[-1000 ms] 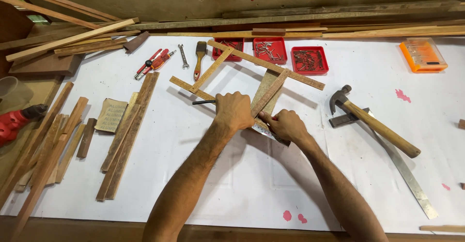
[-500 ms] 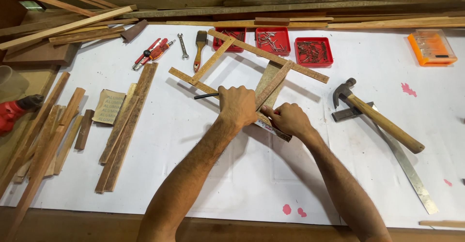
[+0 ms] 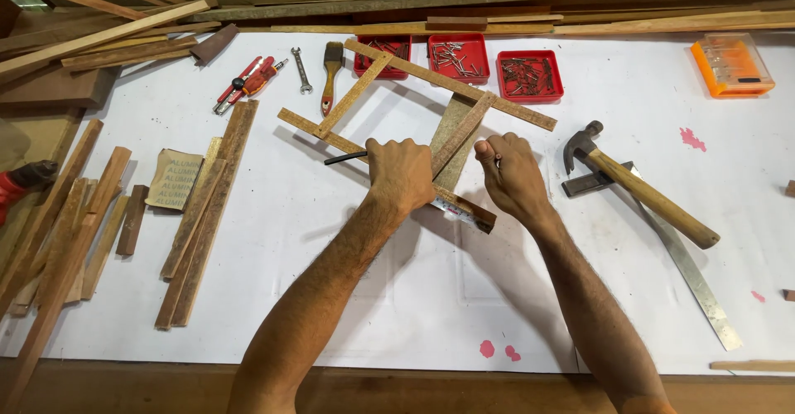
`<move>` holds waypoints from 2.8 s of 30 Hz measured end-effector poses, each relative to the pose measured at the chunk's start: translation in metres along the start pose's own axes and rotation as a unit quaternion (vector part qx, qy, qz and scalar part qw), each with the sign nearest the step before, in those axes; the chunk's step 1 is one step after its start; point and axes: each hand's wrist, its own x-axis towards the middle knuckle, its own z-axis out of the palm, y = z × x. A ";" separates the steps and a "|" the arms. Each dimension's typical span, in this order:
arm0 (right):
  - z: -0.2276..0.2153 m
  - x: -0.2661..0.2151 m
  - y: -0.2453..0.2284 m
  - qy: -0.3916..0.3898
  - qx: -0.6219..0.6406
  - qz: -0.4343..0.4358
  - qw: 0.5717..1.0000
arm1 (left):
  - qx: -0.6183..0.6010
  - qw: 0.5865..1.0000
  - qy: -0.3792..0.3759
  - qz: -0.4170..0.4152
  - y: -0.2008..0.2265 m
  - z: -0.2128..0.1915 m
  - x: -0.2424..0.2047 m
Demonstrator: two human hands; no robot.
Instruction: The person hammers nails into a small wooden frame on a workbench, then measures the frame with a tape measure, marks it with a pencil, checks alignment with a try square, and positions a wooden piece against the frame while hammering additional nails.
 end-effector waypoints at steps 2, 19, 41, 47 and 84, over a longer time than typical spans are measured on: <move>0.005 -0.001 -0.001 -0.074 0.075 0.117 0.988 | 0.002 1.000 -0.005 0.001 0.000 0.002 0.001; 0.025 -0.003 -0.012 -0.200 0.459 0.264 0.824 | -0.004 1.000 -0.025 0.009 -0.005 0.001 0.002; 0.026 -0.005 -0.030 -0.140 0.282 0.281 0.907 | -0.005 1.000 -0.018 0.025 -0.004 -0.003 0.002; 0.025 -0.005 -0.033 -0.152 0.239 0.237 0.929 | 0.001 0.999 -0.024 0.030 -0.005 -0.002 0.004; 0.027 -0.009 -0.026 -0.131 0.285 0.253 0.915 | -0.003 0.999 -0.008 0.035 -0.008 0.002 0.001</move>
